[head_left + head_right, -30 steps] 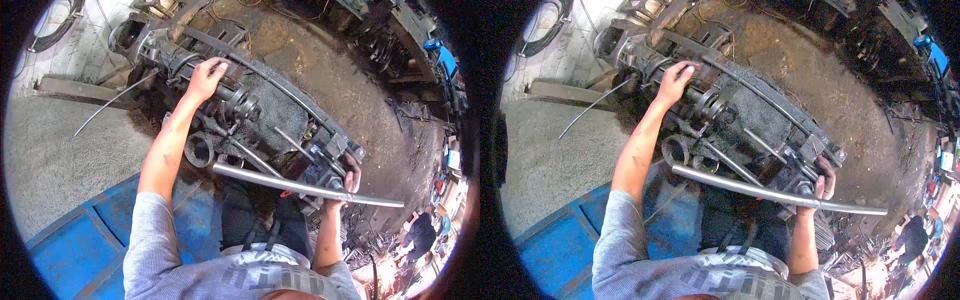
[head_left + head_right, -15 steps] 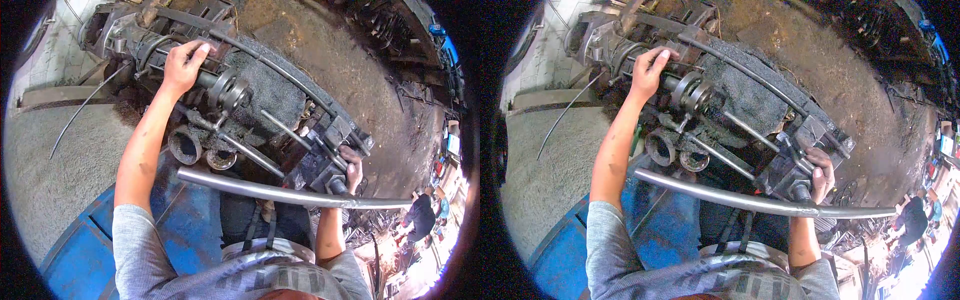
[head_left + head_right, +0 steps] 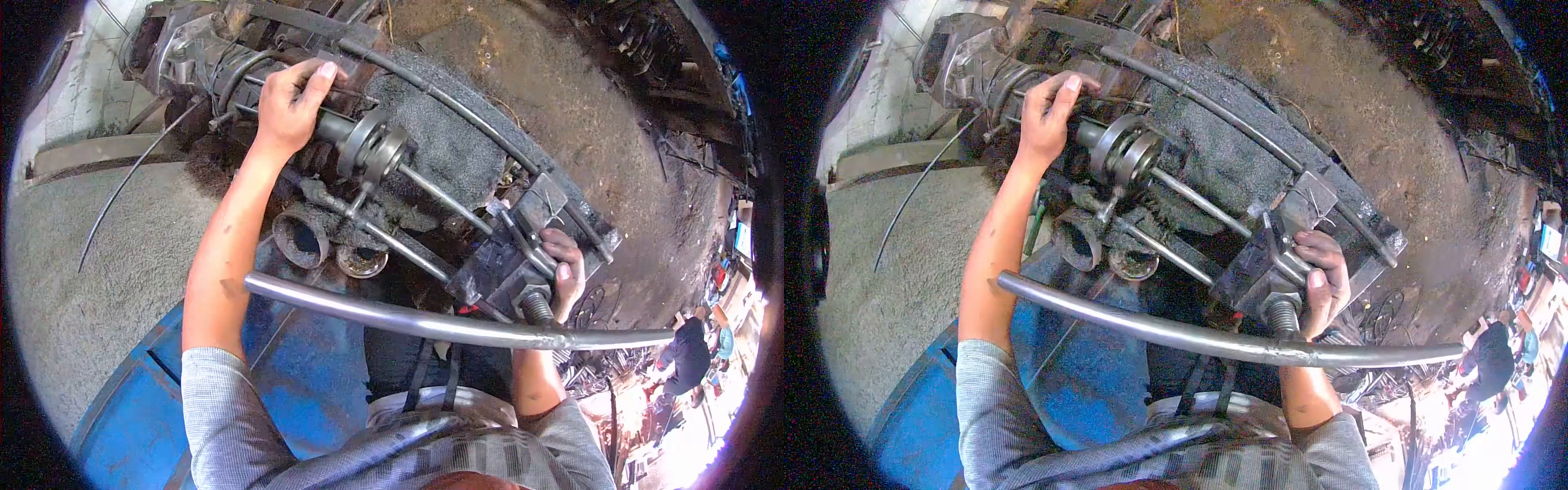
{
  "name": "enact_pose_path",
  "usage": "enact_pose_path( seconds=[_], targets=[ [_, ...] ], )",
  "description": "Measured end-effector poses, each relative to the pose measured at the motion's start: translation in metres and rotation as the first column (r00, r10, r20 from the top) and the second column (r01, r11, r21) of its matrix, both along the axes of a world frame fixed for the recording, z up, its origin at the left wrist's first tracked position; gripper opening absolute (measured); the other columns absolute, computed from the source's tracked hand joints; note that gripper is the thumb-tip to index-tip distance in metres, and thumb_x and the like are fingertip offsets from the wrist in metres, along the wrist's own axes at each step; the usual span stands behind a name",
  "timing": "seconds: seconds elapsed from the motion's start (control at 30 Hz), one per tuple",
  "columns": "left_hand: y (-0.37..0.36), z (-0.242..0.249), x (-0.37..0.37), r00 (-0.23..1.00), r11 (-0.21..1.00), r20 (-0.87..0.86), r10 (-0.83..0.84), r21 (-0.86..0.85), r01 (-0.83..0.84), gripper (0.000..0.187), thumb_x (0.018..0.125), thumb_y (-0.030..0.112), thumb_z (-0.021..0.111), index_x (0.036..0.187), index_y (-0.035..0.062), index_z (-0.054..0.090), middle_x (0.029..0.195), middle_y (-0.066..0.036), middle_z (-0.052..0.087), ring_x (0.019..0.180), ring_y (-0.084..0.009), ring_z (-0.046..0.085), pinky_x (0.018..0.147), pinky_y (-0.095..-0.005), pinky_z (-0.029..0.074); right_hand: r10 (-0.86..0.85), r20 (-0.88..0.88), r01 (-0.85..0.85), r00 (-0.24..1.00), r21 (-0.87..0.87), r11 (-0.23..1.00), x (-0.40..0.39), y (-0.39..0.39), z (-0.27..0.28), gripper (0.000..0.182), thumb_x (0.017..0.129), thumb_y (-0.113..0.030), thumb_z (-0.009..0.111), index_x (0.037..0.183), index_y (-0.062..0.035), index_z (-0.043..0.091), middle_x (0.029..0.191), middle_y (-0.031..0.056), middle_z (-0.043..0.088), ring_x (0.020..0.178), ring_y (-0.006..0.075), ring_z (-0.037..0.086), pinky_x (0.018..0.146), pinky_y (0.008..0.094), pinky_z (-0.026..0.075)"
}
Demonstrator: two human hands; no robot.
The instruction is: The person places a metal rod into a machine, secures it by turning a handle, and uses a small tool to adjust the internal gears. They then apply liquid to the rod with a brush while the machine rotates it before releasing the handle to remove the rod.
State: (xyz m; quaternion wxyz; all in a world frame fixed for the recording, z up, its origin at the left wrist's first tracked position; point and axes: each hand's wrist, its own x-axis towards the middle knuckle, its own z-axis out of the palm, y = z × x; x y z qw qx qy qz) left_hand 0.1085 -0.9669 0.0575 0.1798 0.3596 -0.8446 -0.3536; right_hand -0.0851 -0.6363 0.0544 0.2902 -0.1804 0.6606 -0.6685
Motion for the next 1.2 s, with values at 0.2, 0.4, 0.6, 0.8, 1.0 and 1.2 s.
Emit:
enact_pose_path(
  seconds=[0.2, 0.4, 0.6, 0.8, 1.0, 1.2],
  targets=[
    [0.0027, 0.0037, -0.0023, 0.998, 1.000, 0.048, 0.028, 0.004, -0.028, 0.034, 0.095, 0.026, 0.049, 0.089, -0.0021, 0.066, 0.083, -0.006, 0.067, 0.080, -0.0113, 0.058, 0.074, -0.0260, 0.044, 0.013, 0.001, -0.013, 1.000, -0.025, 1.000, 0.0012, -0.0063, 0.0014, 0.035, 0.081, -0.029, 0.056, 0.086, 0.0048, 0.062, 0.100, 0.0223, 0.062, 0.102, 0.0307, 0.055, 0.097, 0.0435, 0.036],
    [0.0009, 0.0015, -0.0022, 0.999, 0.999, 0.033, 0.023, -0.032, -0.022, 0.031, 0.094, 0.024, 0.050, 0.089, -0.0022, 0.066, 0.083, -0.006, 0.067, 0.080, -0.0112, 0.058, 0.075, -0.0253, 0.044, -0.039, 0.011, 0.040, 0.999, -0.005, 0.999, 0.0046, -0.0039, -0.0020, 0.041, 0.079, -0.035, 0.055, 0.087, 0.0054, 0.059, 0.098, 0.0238, 0.060, 0.101, 0.0319, 0.054, 0.095, 0.0437, 0.037],
    [0.0033, 0.0031, -0.0036, 1.000, 1.000, 0.017, 0.016, -0.025, -0.016, 0.033, 0.095, 0.026, 0.049, 0.089, -0.0019, 0.066, 0.083, -0.006, 0.067, 0.081, -0.0116, 0.058, 0.077, -0.0263, 0.044, 0.000, 0.004, 0.000, 1.000, -0.029, 1.000, 0.0027, -0.0054, -0.0028, 0.040, 0.079, -0.034, 0.055, 0.086, 0.0052, 0.059, 0.097, 0.0233, 0.060, 0.099, 0.0312, 0.054, 0.094, 0.0439, 0.037],
    [0.0017, -0.0001, -0.0033, 0.998, 0.999, -0.045, 0.039, 0.029, -0.038, 0.032, 0.095, 0.025, 0.049, 0.088, -0.0013, 0.066, 0.081, -0.005, 0.066, 0.081, -0.0118, 0.058, 0.076, -0.0268, 0.044, 0.020, 0.014, -0.020, 1.000, -0.006, 1.000, 0.0010, -0.0069, -0.0017, 0.041, 0.079, -0.036, 0.056, 0.084, 0.0045, 0.059, 0.096, 0.0228, 0.060, 0.099, 0.0307, 0.053, 0.093, 0.0438, 0.037],
    [0.0056, 0.0051, -0.0062, 0.999, 0.999, -0.013, 0.047, -0.022, -0.047, 0.032, 0.095, 0.025, 0.048, 0.088, -0.0013, 0.066, 0.082, -0.006, 0.066, 0.080, -0.0126, 0.059, 0.076, -0.0273, 0.045, 0.018, 0.034, -0.018, 0.999, -0.010, 1.000, 0.0007, -0.0064, -0.0012, 0.040, 0.079, -0.036, 0.056, 0.084, 0.0038, 0.058, 0.096, 0.0224, 0.059, 0.100, 0.0304, 0.053, 0.094, 0.0441, 0.037],
    [0.0036, -0.0004, -0.0067, 0.996, 0.996, -0.070, 0.052, -0.070, -0.057, 0.034, 0.093, 0.031, 0.053, 0.087, 0.0006, 0.068, 0.077, -0.011, 0.068, 0.074, -0.0179, 0.065, 0.070, -0.0288, 0.047, 0.038, 0.016, -0.038, 0.999, 0.015, 0.999, -0.0003, -0.0082, 0.0009, 0.040, 0.080, -0.037, 0.055, 0.083, 0.0031, 0.058, 0.095, 0.0207, 0.060, 0.100, 0.0301, 0.053, 0.094, 0.0436, 0.037]
  ],
)
